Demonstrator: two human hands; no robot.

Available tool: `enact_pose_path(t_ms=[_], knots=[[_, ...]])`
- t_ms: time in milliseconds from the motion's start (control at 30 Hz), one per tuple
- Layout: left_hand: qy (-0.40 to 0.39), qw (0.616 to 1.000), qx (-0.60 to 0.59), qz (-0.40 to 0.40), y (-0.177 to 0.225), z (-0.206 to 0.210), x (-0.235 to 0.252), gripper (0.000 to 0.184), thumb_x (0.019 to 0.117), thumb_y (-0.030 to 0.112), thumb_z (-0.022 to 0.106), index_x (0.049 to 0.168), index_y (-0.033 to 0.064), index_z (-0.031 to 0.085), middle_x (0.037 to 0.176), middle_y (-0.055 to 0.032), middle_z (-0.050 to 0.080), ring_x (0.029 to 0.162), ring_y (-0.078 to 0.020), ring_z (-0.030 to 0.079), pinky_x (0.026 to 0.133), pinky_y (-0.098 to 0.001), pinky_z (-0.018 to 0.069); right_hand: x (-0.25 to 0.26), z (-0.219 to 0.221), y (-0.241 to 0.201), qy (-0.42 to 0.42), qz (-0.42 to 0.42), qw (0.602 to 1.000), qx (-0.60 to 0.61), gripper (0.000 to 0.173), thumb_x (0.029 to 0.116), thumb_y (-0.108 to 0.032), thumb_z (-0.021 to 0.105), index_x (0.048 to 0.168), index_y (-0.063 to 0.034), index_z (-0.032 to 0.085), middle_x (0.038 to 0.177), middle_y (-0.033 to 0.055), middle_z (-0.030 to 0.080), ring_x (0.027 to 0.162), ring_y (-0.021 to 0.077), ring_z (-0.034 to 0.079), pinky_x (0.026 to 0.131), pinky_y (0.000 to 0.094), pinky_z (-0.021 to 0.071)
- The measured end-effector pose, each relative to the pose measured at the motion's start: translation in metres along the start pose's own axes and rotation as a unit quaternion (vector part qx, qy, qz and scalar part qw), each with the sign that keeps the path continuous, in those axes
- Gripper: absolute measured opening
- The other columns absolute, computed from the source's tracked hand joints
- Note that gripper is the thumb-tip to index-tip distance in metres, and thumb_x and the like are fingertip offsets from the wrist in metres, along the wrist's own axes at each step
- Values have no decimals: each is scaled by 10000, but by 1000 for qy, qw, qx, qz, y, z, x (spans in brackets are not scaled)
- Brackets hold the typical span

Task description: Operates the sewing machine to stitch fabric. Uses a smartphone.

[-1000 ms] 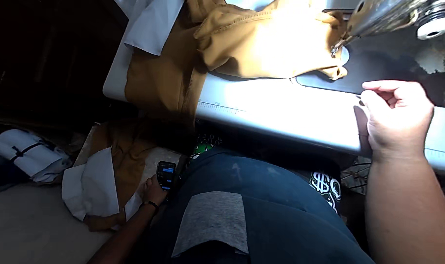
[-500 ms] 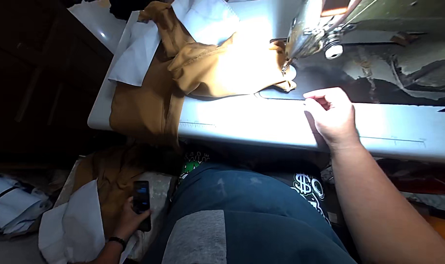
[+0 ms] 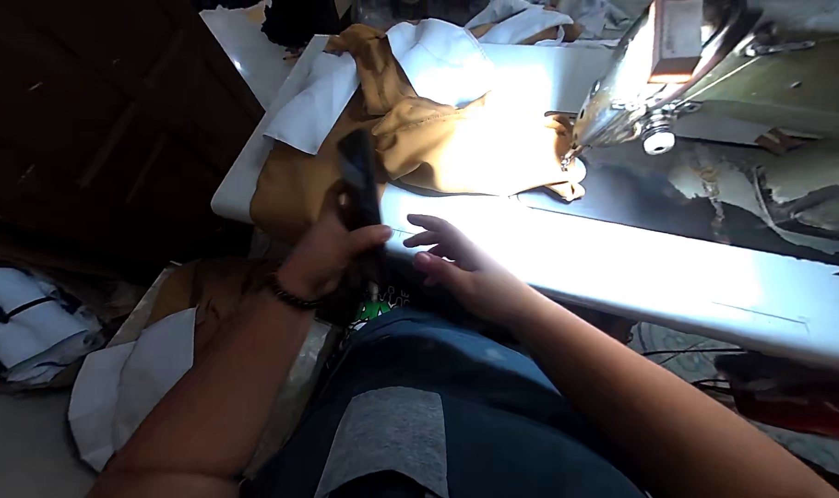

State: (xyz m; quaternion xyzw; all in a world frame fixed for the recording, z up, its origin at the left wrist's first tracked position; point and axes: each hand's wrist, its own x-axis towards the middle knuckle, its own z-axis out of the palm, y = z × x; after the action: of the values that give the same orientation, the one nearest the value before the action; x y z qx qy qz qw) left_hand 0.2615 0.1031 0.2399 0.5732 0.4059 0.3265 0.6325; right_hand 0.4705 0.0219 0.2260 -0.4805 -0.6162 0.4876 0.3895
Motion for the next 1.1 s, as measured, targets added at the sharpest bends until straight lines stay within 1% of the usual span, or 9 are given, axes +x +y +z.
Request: enact_pose_path(t_ms=[67, 133, 200, 333, 400, 500, 733, 1000, 1100], knots=[[-2, 1000, 6, -11, 0, 26, 6, 843, 888, 86, 750, 1543, 221, 237, 1069, -58, 678, 801, -126, 696, 654, -301, 606, 4, 10, -4, -7, 21, 999, 46, 587, 1051, -281, 543, 1578, -141, 327, 1330, 82, 628, 955, 126, 695, 802, 321, 597], [-10, 999, -4, -32, -7, 37, 10, 907, 884, 71, 762, 1570, 242, 194, 1173, -85, 667, 884, -160, 698, 719, -335, 602, 3, 19, 0, -2, 49, 993, 110, 651, 1016, -231, 615, 1569, -168, 276, 1280, 80, 645, 994, 133, 704, 836, 323, 611], [-19, 998, -35, -55, -13, 41, 9, 891, 903, 71, 756, 1572, 265, 199, 1219, -89, 661, 931, -179, 708, 760, -350, 612, 1, 26, 9, 19, 71, 987, 146, 748, 951, -143, 694, 1559, -170, 259, 1197, 84, 663, 940, 132, 708, 815, 309, 612], [-40, 995, -64, -71, -17, 38, 0, 674, 1047, 198, 566, 1603, 233, 186, 1342, -102, 616, 1067, -207, 692, 871, -403, 601, -1, 29, 21, 67, 128, 974, 174, 808, 855, -27, 739, 1512, -171, 291, 1072, 89, 679, 762, 149, 692, 650, 282, 595], [-31, 994, -71, -79, -17, 36, -4, 622, 1073, 224, 487, 1619, 246, 190, 1375, -100, 602, 1119, -206, 674, 904, -416, 589, 0, 30, 24, 82, 137, 973, 169, 796, 824, -1, 734, 1490, -170, 332, 1048, 82, 685, 729, 141, 681, 606, 268, 574], [-23, 994, -78, -69, -18, 34, -7, 587, 1071, 177, 443, 1606, 250, 214, 1370, -95, 596, 1122, -194, 671, 894, -401, 591, 2, 31, 26, 84, 136, 971, 177, 776, 811, 23, 716, 1471, -174, 358, 1038, 77, 692, 718, 132, 677, 591, 253, 563], [-40, 995, -78, -55, -24, 33, -10, 645, 1044, 57, 417, 1613, 231, 170, 1409, -95, 569, 1117, -196, 678, 878, -386, 604, 2, 29, 34, 86, 142, 963, 214, 638, 889, 23, 645, 1438, -176, 388, 991, 80, 689, 602, 117, 610, 502, 223, 499], [-42, 997, -45, -46, -28, 29, -13, 709, 1019, -15, 396, 1623, 249, 135, 1382, -81, 615, 1115, -166, 683, 895, -349, 586, -2, 24, 36, 52, 137, 959, 244, 837, 757, 91, 703, 1463, -210, 369, 998, 70, 700, 638, 121, 643, 539, 230, 538], [-55, 997, -34, -40, -31, 25, -14, 654, 1022, -36, 371, 1611, 183, 192, 1391, -75, 604, 1130, -143, 670, 911, -316, 577, -3, 24, 37, 43, 129, 960, 247, 849, 749, 109, 691, 1464, -209, 363, 996, 67, 705, 624, 115, 640, 527, 219, 534]])
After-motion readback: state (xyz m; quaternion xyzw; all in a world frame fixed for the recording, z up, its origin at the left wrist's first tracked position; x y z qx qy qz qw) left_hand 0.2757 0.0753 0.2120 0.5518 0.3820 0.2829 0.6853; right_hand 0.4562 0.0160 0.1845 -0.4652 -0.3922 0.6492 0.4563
